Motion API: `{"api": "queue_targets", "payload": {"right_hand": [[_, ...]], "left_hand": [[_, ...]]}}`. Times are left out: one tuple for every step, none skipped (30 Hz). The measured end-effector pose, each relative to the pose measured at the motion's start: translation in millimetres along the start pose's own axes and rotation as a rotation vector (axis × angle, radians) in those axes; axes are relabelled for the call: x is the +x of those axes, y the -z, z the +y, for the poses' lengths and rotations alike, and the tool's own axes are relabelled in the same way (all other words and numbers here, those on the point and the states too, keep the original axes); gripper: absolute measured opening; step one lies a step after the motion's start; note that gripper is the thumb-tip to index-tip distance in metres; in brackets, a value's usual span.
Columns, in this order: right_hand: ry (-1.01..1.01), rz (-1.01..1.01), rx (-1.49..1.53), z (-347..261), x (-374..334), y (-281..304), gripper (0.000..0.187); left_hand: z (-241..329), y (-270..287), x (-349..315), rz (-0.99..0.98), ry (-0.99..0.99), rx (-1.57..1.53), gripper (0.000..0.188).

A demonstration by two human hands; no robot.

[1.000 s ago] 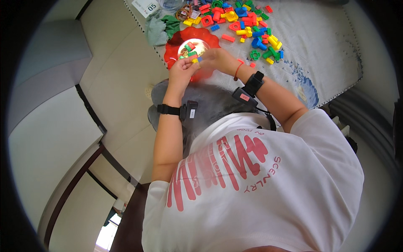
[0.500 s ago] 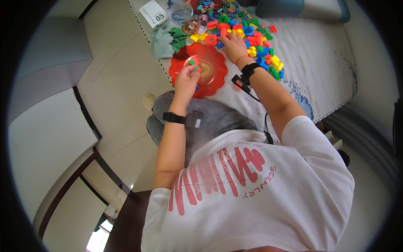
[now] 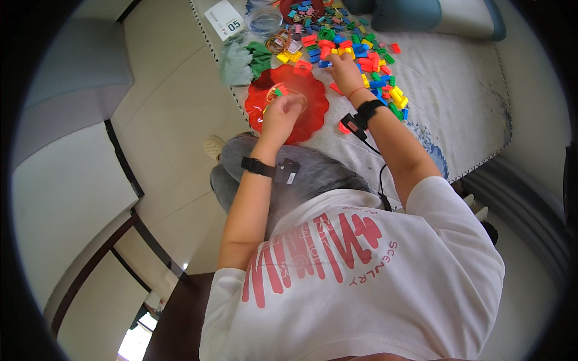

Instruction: The person unpacks a red decorative plate from a plastic bag and places it on the floor. They then pick up various colorful plastic building blocks and assemble them onto the plate.

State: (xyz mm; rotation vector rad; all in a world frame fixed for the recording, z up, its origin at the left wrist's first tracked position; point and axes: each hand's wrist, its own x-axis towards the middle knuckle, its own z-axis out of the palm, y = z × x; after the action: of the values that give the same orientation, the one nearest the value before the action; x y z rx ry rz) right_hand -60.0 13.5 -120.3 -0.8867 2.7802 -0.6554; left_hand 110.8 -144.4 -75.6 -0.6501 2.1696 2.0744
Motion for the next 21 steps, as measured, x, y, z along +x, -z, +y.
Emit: {"api": "queue_targets", "payload": {"right_hand": [[0.046,0.044,0.039,-8,-6,7,0.029],[0.093,0.085,0.074,-16,-12,15,0.029],[0.044,0.050,0.326,-24,-18,19,0.029],[-0.008,0.013,0.577,-32,-26,19,0.028],[0.017,-0.017,0.704,-38,-36,16,0.029],[0.011,-0.082,0.705,-50,-44,21,0.029],[0.006,-0.146,0.707,-60,-51,30,0.028],[0.004,-0.208,0.707,-70,-55,41,0.028],[0.082,-0.176,0.585,-77,-59,49,0.032],[0.056,-0.159,0.660,-78,-62,44,0.033],[0.026,-0.138,0.730,-76,-65,38,0.034],[-0.004,-0.117,0.800,-74,-68,33,0.036],[-0.039,-0.169,0.849,-69,-69,30,0.035],[-0.073,-0.224,0.898,-65,-68,29,0.034],[-0.108,-0.279,0.947,-62,-67,27,0.033],[-0.155,-0.323,1.052,-60,-68,25,0.030],[-0.199,-0.368,1.156,-61,-68,27,0.028],[-0.245,-0.413,1.259,-61,-67,28,0.026],[-0.246,-0.423,1.296,-63,-68,30,0.026],[-0.245,-0.432,1.332,-65,-69,32,0.025],[-0.244,-0.441,1.368,-67,-69,34,0.025]], "left_hand": [[-1,1,0,0.013,-0.017,-0.002,0.027],[2,0,0,0.039,-0.057,0.017,0.028],[8,-2,1,0.063,-0.095,0.041,0.030],[14,-4,1,0.086,-0.132,0.065,0.031],[22,-8,2,0.108,-0.179,0.129,0.036],[27,-9,1,0.114,-0.264,0.219,0.037],[31,-8,1,0.120,-0.349,0.310,0.038],[34,-8,0,0.125,-0.438,0.400,0.038],[26,-8,1,0.089,-0.314,0.265,0.035],[21,-6,0,0.105,-0.256,0.180,0.033],[22,-6,-2,0.116,-0.200,0.090,0.031],[23,-5,-4,0.127,-0.142,0.001,0.029],[23,-4,-6,0.150,-0.050,-0.143,0.026],[26,-2,-8,0.205,-0.022,-0.208,0.025],[28,1,-9,0.212,0.002,-0.261,0.024],[31,2,-11,0.218,0.026,-0.314,0.023],[32,2,-12,0.199,0.027,-0.329,0.023],[32,2,-12,0.179,0.028,-0.345,0.023],[32,2,-12,0.159,0.028,-0.360,0.022],[31,2,-12,0.154,0.028,-0.355,0.022],[28,1,-13,0.148,0.027,-0.351,0.023]]}}
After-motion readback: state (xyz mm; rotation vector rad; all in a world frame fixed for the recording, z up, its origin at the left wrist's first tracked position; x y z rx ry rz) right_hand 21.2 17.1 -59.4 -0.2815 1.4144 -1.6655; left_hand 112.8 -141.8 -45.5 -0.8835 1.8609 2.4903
